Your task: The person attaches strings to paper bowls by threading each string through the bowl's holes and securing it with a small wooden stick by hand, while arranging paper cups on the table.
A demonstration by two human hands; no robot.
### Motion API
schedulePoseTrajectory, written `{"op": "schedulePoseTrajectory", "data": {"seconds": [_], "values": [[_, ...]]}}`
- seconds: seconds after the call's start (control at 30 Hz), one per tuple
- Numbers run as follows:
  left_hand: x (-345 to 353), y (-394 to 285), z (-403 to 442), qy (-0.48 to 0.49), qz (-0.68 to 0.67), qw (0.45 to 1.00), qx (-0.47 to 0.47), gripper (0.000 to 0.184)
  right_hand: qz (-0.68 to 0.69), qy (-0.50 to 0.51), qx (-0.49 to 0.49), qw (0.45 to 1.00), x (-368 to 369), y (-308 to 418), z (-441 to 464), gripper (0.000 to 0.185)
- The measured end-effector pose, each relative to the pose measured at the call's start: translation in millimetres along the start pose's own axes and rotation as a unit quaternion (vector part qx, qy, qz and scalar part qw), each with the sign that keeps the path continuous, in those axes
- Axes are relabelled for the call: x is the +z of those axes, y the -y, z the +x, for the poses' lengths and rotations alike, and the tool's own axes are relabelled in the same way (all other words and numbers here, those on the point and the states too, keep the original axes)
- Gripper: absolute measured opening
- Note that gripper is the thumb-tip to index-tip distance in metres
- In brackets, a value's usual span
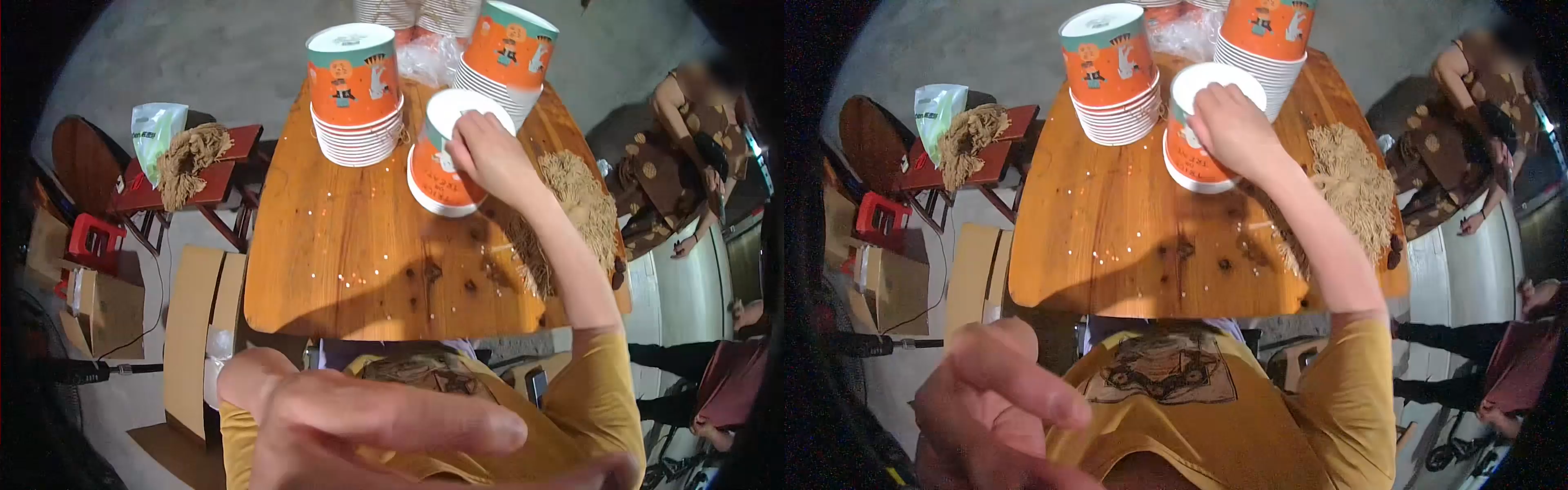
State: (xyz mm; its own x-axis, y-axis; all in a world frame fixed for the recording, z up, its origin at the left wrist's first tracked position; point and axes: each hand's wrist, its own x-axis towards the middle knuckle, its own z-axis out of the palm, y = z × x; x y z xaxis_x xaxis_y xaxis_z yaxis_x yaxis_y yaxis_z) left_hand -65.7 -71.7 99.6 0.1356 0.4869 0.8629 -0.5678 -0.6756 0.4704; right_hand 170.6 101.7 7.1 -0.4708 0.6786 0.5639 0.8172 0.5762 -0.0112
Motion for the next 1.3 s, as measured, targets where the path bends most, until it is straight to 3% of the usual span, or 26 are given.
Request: {"op": "schedulePoseTrajectory", "data": {"seconds": [0.13,0.37,0.47,0.53,0.57,0.6,0.63,0.7,0.8,0.83,0.9,0.97,1.0,1.03,1.1,1.13,1.17,1.23,1.3], "values": [[1,-10,0,0.013,-0.089,0.996,-0.02,0.021,-0.003,0.084,-0.017,0.996,-17,-2,7,0.022],[-9,-38,-3,0.051,-0.228,0.972,-0.01,0.02,0.02,0.049,-0.016,0.998,-32,6,3,0.02],[-16,-48,-7,0.063,-0.294,0.953,-0.013,0.02,0.042,0.025,0.037,0.998,-47,9,3,0.021],[-14,-49,-8,0.072,-0.344,0.936,-0.016,0.02,0.021,-0.021,-0.033,0.999,-44,9,1,0.02],[-23,-59,-6,0.096,-0.342,0.933,-0.047,0.031,0.029,-0.02,-0.016,0.999,-47,10,0,0.02],[-31,-86,-29,0.024,-0.315,0.939,-0.136,0.036,0.02,-0.024,-0.017,0.999,-47,8,0,0.02],[-28,-86,-33,0.026,-0.32,0.938,-0.129,0.036,0.01,-0.027,-0.021,0.999,-47,6,1,0.02],[-23,-84,-39,0.138,-0.449,0.883,-0.01,0.036,0.008,-0.009,-0.035,0.999,-46,7,1,0.02],[-16,-79,-43,0.299,-0.588,0.732,0.17,0.039,0.004,-0.021,-0.01,1.0,-50,2,1,0.02],[-18,-68,-41,0.304,-0.582,0.735,0.169,0.039,0.004,-0.012,-0.012,1.0,-47,0,0,0.02],[-28,-24,-37,0.215,-0.558,0.797,0.087,0.012,0.015,-0.02,-0.009,1.0,-43,-3,0,0.02],[-33,5,-45,-0.08,-0.495,0.865,-0.026,0.016,0.015,-0.037,-0.011,0.999,-48,-1,3,0.02],[-62,44,-54,-0.202,-0.355,0.902,-0.138,0.02,0.019,-0.042,-0.012,0.999,-49,0,2,0.02],[-59,75,-36,-0.301,-0.214,0.899,-0.235,0.024,0.028,-0.05,-0.005,0.998,-50,2,2,0.02],[-96,167,-71,-0.293,0.003,0.845,-0.448,0.03,0.026,-0.057,-0.01,0.998,-47,4,4,0.02],[-96,194,-81,-0.244,0.03,0.843,-0.479,0.036,0.02,-0.064,-0.017,0.998,-46,4,6,0.02],[-82,206,-76,-0.236,0.012,0.832,-0.502,0.049,0.018,-0.067,-0.017,0.997,-47,5,8,0.02],[-67,235,-81,-0.244,0.117,0.86,-0.433,0.059,0.012,-0.087,-0.032,0.996,-51,9,7,0.02],[-79,268,-88,-0.206,0.184,0.852,-0.444,0.065,-0.01,-0.114,-0.038,0.993,-72,15,11,0.019]]}}
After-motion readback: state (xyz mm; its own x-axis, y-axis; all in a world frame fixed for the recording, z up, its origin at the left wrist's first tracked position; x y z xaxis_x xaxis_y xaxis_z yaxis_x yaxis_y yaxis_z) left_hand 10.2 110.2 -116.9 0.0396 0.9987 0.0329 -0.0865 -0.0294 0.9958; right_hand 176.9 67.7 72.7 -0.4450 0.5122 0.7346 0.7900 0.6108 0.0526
